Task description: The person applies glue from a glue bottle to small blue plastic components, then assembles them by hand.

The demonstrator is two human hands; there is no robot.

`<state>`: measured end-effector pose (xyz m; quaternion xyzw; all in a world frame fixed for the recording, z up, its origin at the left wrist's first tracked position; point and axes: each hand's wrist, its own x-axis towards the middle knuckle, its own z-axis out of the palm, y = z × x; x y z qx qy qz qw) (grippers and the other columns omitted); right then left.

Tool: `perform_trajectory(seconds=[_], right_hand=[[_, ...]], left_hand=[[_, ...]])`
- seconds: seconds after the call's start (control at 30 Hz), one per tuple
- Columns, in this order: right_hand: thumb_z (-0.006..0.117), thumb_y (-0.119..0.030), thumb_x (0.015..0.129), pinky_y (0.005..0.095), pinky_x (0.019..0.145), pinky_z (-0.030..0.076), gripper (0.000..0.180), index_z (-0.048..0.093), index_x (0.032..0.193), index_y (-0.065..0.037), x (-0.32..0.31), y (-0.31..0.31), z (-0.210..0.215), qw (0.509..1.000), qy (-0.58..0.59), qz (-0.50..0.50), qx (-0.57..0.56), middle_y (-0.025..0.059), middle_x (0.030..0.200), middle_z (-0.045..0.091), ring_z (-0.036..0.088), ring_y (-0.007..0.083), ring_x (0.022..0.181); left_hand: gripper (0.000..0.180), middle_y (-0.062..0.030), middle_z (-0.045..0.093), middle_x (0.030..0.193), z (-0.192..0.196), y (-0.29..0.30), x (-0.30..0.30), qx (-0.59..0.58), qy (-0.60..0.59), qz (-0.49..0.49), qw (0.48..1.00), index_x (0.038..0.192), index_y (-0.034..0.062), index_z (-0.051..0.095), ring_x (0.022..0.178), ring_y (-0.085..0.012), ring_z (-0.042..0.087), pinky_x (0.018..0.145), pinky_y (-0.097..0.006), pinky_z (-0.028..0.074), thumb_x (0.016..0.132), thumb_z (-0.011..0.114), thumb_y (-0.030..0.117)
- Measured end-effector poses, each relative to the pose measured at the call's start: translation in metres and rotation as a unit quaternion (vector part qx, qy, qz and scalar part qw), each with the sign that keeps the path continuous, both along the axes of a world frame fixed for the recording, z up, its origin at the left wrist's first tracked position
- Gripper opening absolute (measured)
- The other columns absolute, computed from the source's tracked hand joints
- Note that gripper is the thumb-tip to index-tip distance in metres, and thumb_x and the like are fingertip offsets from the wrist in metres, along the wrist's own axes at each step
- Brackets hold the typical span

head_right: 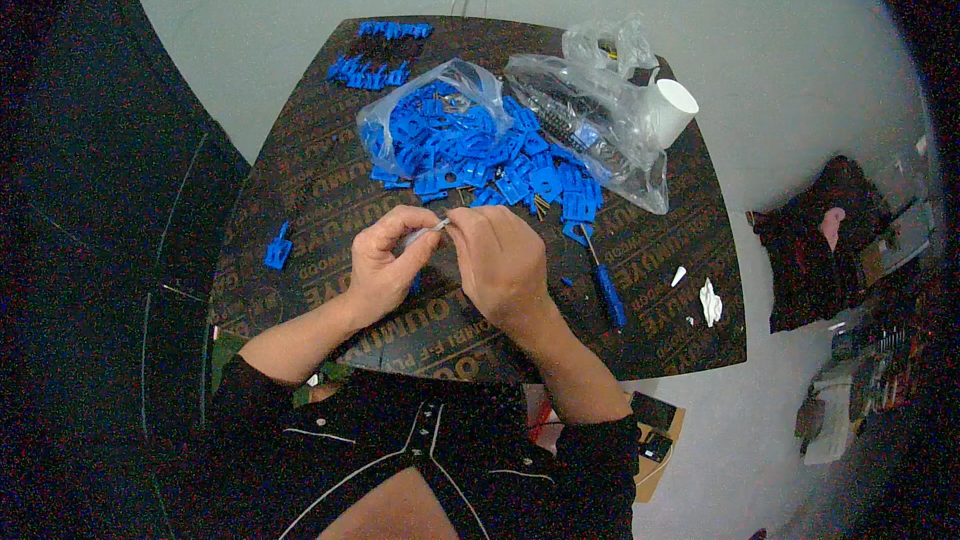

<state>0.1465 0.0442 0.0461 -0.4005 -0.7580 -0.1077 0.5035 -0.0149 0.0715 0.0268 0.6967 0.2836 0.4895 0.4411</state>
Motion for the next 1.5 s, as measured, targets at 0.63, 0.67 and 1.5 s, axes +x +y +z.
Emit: perform_trajectory(seconds=[0.63,0.67,1.5], right_hand=[[0.065,-0.003,0.071,0.0343,0.05,0.046,0.023,0.055,0.091,0.0,0.003,-0.003,0.004,0.993,-0.109,-0.033,0.044,0.01,0.073,0.054,0.056,0.0251,0.062],[0.065,-0.003,0.07,0.0342,0.05,0.046,0.023,0.055,0.091,0.0,0.003,-0.003,0.002,0.992,-0.109,-0.04,0.044,0.0099,0.073,0.054,0.057,0.0251,0.062],[0.056,-0.001,0.086,0.0248,0.06,0.048,0.005,0.059,0.09,0.001,0.002,-0.014,0.005,0.903,0.268,0.12,-0.315,0.006,0.075,0.063,0.06,0.0103,0.067]], left_hand=[[0.011,0.0001,0.059,0.084,0.0,0.002,-0.001,0.006,-0.005,-0.015,1.0,0.095,0.0008,0.063,0.074,-0.0052,0.051,0.065,-0.021,0.041,0.085,0.062,0.005],[0.011,-0.0021,0.06,0.083,0.001,0.002,-0.001,0.02,0.002,-0.011,1.0,0.095,0.0007,0.063,0.072,-0.0066,0.052,0.063,-0.022,0.041,0.085,0.061,0.005],[0.011,0.0,0.061,0.086,-0.005,0.007,-0.004,-0.056,-0.055,-0.089,0.993,0.095,0.0014,0.063,0.075,-0.0056,0.052,0.065,-0.021,0.042,0.086,0.061,0.006]])
